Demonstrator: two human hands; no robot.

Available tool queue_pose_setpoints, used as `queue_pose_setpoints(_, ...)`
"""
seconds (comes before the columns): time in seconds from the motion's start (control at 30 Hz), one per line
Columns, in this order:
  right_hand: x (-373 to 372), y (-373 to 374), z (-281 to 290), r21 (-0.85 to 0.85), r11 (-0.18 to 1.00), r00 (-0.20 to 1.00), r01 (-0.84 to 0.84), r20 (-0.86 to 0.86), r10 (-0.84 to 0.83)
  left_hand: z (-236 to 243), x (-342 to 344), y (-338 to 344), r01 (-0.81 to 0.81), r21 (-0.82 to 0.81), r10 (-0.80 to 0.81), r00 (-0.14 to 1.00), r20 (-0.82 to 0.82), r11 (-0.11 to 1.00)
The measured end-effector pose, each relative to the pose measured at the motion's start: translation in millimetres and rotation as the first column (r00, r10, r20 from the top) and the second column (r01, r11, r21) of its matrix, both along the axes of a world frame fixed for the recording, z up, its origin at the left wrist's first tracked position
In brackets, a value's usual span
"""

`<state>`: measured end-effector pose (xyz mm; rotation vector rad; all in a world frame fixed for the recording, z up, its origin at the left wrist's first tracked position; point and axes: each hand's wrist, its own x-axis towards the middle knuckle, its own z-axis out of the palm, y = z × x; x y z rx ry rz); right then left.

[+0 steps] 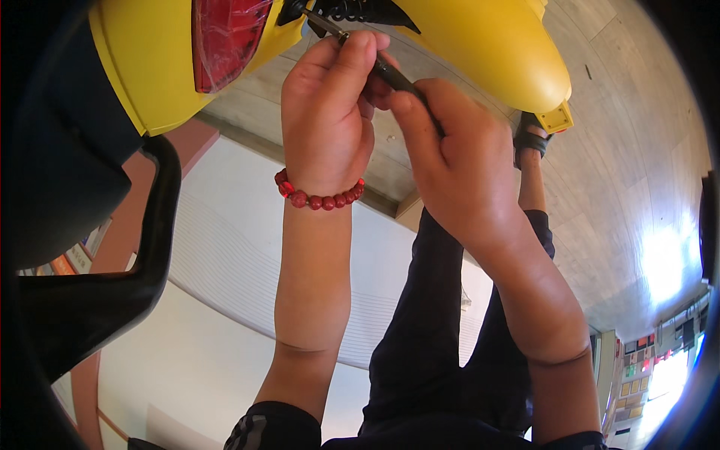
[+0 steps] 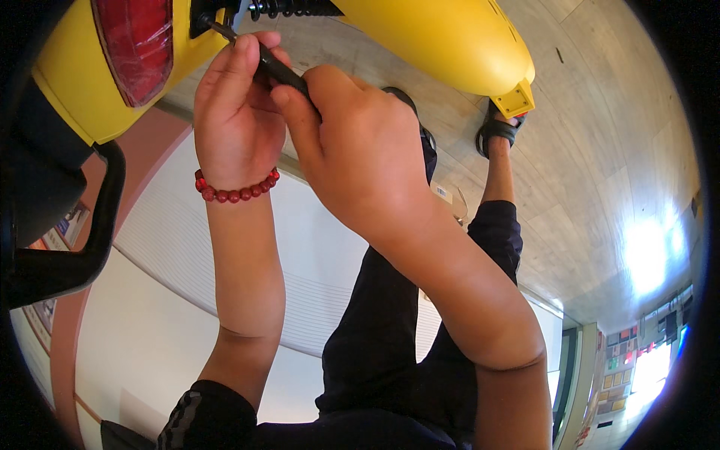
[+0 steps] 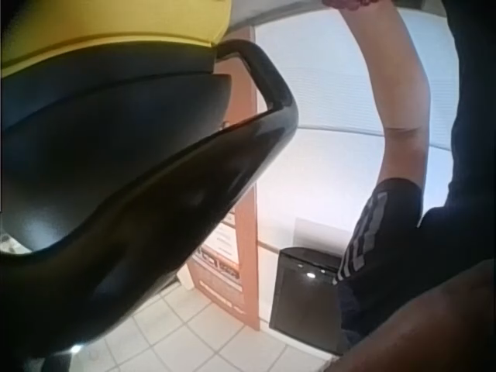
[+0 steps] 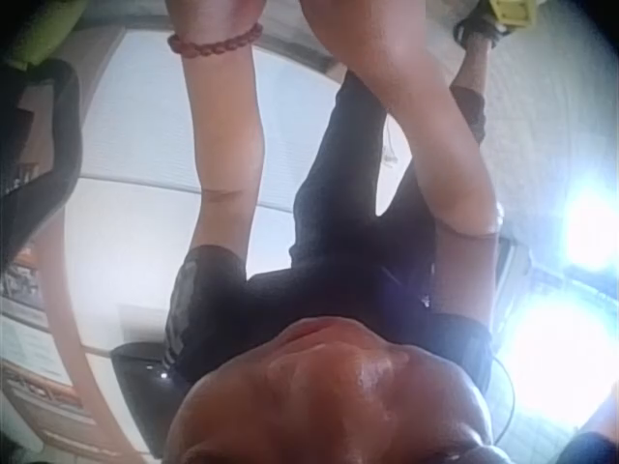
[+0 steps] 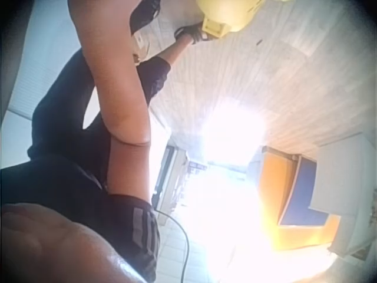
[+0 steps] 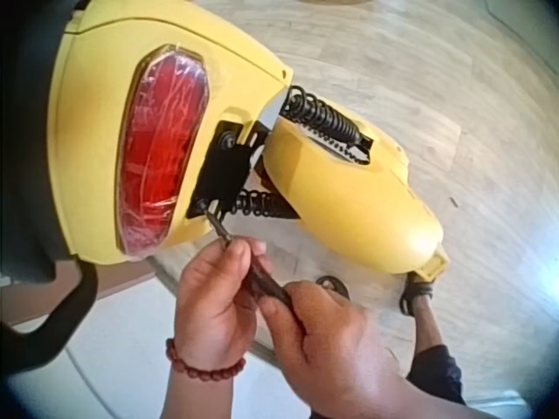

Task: Attaching a bracket or component to the rear of a yellow electric scooter using a screwdriver.

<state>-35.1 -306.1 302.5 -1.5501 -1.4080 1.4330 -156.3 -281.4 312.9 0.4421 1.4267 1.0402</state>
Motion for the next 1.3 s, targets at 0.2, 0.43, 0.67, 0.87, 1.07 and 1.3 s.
queue_pose_setpoints(0.2, 14, 16, 4, -0.796, 0.532, 0.602, -0.290, -0.584, -0.545, -4, 1, -1, 0.010, -0.015, -0.010, 1.000, 0.010, 1.000)
queue_pose_setpoints(0.43, 15, 19, 2, -0.780, 0.295, 0.255, -0.551, -0.495, -0.831, -2, 1, 2, 0.089, -0.048, -0.094, 0.987, -0.132, 0.995)
queue_pose_setpoints(0.67, 2, 8, 9, -0.201, 0.979, 1.000, 0.007, -0.021, -0.012, -1, 13, 5, -0.048, -0.059, 0.036, 0.981, -0.188, 0.997)
queue_pose_setpoints(0.87, 4, 9, -6, -0.269, 0.958, 0.967, -0.096, -0.254, 0.025, 1, 7, 0, -0.003, -0.057, -0.004, 0.993, -0.121, 0.998)
queue_pose_setpoints(1.07, 19, 26, -2, -0.675, 0.643, 0.693, -0.362, -0.656, -0.298, 2, 2, -3, -0.004, -0.007, 0.005, 0.996, 0.084, 1.000)
queue_pose_setpoints(1.3, 12, 27, 1, -0.755, 0.599, 0.783, -0.269, -0.533, -0.320, 1, -4, -3, 0.036, -0.021, -0.037, 0.999, -0.029, 0.999)
